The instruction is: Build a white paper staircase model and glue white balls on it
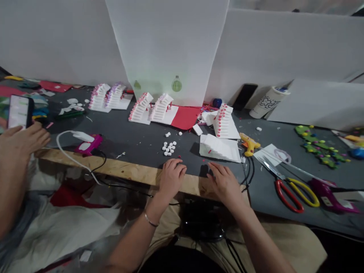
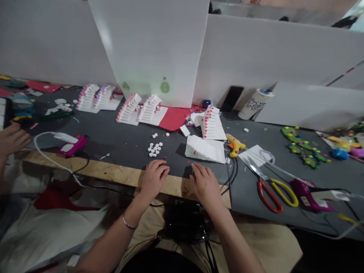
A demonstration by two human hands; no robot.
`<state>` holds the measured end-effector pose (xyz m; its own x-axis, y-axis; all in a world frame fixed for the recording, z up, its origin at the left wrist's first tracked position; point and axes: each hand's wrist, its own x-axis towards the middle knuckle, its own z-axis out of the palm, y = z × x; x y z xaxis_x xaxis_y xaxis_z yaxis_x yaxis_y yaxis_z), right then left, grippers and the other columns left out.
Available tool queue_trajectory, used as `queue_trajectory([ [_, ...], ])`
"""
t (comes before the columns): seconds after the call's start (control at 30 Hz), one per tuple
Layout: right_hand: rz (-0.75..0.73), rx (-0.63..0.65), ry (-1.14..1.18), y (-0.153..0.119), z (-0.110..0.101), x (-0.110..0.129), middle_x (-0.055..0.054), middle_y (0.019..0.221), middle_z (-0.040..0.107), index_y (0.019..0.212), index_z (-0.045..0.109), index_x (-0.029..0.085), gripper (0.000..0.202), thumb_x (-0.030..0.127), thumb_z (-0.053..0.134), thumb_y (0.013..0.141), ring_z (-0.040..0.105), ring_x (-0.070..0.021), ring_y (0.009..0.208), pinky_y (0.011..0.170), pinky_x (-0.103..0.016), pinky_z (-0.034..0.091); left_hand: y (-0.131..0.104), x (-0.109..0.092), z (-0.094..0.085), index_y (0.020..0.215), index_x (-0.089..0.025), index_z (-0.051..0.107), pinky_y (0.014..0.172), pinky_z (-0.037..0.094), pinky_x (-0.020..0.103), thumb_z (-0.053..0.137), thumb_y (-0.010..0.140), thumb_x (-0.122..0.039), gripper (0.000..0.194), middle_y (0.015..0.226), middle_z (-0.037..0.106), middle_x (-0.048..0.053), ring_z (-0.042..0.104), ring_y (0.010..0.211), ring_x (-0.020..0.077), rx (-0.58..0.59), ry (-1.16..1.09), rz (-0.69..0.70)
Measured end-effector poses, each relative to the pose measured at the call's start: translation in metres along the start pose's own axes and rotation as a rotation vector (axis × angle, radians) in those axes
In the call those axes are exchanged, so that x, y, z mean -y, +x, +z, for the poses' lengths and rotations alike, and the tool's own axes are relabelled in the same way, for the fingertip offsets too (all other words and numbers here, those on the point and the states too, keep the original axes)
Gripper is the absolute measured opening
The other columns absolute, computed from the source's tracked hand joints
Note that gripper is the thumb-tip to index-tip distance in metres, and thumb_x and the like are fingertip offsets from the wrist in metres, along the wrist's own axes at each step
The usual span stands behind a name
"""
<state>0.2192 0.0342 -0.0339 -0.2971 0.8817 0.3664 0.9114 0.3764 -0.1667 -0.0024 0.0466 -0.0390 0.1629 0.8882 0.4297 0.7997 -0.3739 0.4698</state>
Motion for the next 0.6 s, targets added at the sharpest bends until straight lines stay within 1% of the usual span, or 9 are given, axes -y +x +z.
queue_trajectory([
  [0.1, 0.054, 0.033, -0.093, 0.002, 0.012, 0.008, -0.019, 0.122, 0.063, 0.127, 0.058, 0.011, 0.039, 0.029, 0.047, 0.095, 0.056, -0.0326, 0.102, 0.083, -0.046, 0.047, -0.001, -0.001, 0.0, 0.086, -0.021, 0.069, 0.089, 0.044, 0.04, 0.058, 0.09, -0.021, 0.012, 0.103, 0.068, 0.007, 0.057, 0.103, 0.0231, -0.007, -0.036, 0.001],
  [0.2, 0.066, 0.043, -0.1, 0.01, 0.027, 0.022, -0.021, 0.126, 0.061, 0.131, 0.055, 0.01, 0.045, 0.034, 0.05, 0.094, 0.055, -0.0351, 0.106, 0.083, -0.048, 0.048, -0.002, 0.0, -0.002, 0.086, -0.02, 0.068, 0.084, 0.044, 0.038, 0.057, 0.09, -0.02, 0.011, 0.093, 0.069, 0.004, 0.059, 0.094, 0.0208, 0.064, -0.076, 0.024],
  [0.3, -0.058, 0.05, 0.065, 0.031, 0.039, 0.037, -0.016, 0.129, 0.061, 0.133, 0.054, 0.015, 0.04, 0.027, 0.043, 0.096, 0.055, -0.0318, 0.113, 0.086, -0.047, 0.048, -0.002, 0.005, -0.004, 0.089, -0.019, 0.067, 0.085, 0.046, 0.038, 0.055, 0.091, -0.019, 0.013, 0.09, 0.069, 0.004, 0.059, 0.092, 0.0202, 0.16, -0.071, 0.059],
  [0.37, -0.151, 0.035, 0.208, 0.047, 0.043, 0.042, -0.012, 0.129, 0.063, 0.131, 0.056, 0.019, 0.038, 0.022, 0.038, 0.098, 0.055, -0.0268, 0.116, 0.092, -0.045, 0.047, 0.001, 0.013, -0.006, 0.095, -0.019, 0.067, 0.091, 0.045, 0.039, 0.054, 0.091, -0.018, 0.014, 0.1, 0.069, 0.006, 0.058, 0.102, 0.0216, 0.156, -0.026, 0.05],
  [0.4, -0.168, 0.02, 0.255, 0.052, 0.043, 0.042, -0.011, 0.128, 0.063, 0.129, 0.057, 0.02, 0.037, 0.02, 0.036, 0.098, 0.056, -0.0252, 0.115, 0.093, -0.044, 0.047, 0.003, 0.019, -0.007, 0.1, -0.018, 0.067, 0.094, 0.044, 0.04, 0.055, 0.09, -0.017, 0.015, 0.107, 0.068, 0.008, 0.057, 0.108, 0.0227, 0.143, 0.005, 0.038],
  [0.47, -0.135, -0.002, 0.28, 0.056, 0.041, 0.038, -0.01, 0.119, 0.067, 0.122, 0.062, 0.022, 0.034, 0.021, 0.038, 0.098, 0.06, -0.0241, 0.108, 0.09, -0.042, 0.047, 0.007, 0.03, -0.009, 0.109, -0.017, 0.065, 0.099, 0.043, 0.042, 0.056, 0.089, -0.017, 0.021, 0.12, 0.063, 0.011, 0.052, 0.119, 0.025, 0.11, 0.07, 0.006],
  [0.5, -0.105, -0.003, 0.269, 0.054, 0.039, 0.035, -0.01, 0.111, 0.07, 0.114, 0.066, 0.022, 0.031, 0.023, 0.04, 0.098, 0.062, -0.0238, 0.101, 0.086, -0.041, 0.048, 0.009, 0.035, -0.01, 0.111, -0.016, 0.064, 0.1, 0.042, 0.043, 0.056, 0.09, -0.017, 0.023, 0.123, 0.062, 0.012, 0.051, 0.12, 0.0255, 0.102, 0.091, -0.007],
  [0.53, -0.078, 0.002, 0.254, 0.049, 0.037, 0.032, -0.009, 0.099, 0.072, 0.104, 0.069, 0.022, 0.028, 0.025, 0.042, 0.098, 0.064, -0.0232, 0.091, 0.08, -0.039, 0.048, 0.012, 0.039, -0.011, 0.112, -0.017, 0.064, 0.099, 0.043, 0.042, 0.055, 0.09, -0.018, 0.023, 0.122, 0.063, 0.012, 0.053, 0.118, 0.0253, 0.102, 0.102, -0.018],
  [0.6, -0.052, 0.018, 0.232, 0.038, 0.033, 0.029, -0.006, 0.076, 0.069, 0.081, 0.069, 0.022, 0.029, 0.031, 0.046, 0.097, 0.062, -0.0212, 0.073, 0.069, -0.035, 0.047, 0.017, 0.044, -0.013, 0.109, -0.018, 0.064, 0.095, 0.046, 0.041, 0.053, 0.091, -0.018, 0.021, 0.111, 0.066, 0.009, 0.057, 0.108, 0.0234, 0.124, 0.102, -0.025],
])
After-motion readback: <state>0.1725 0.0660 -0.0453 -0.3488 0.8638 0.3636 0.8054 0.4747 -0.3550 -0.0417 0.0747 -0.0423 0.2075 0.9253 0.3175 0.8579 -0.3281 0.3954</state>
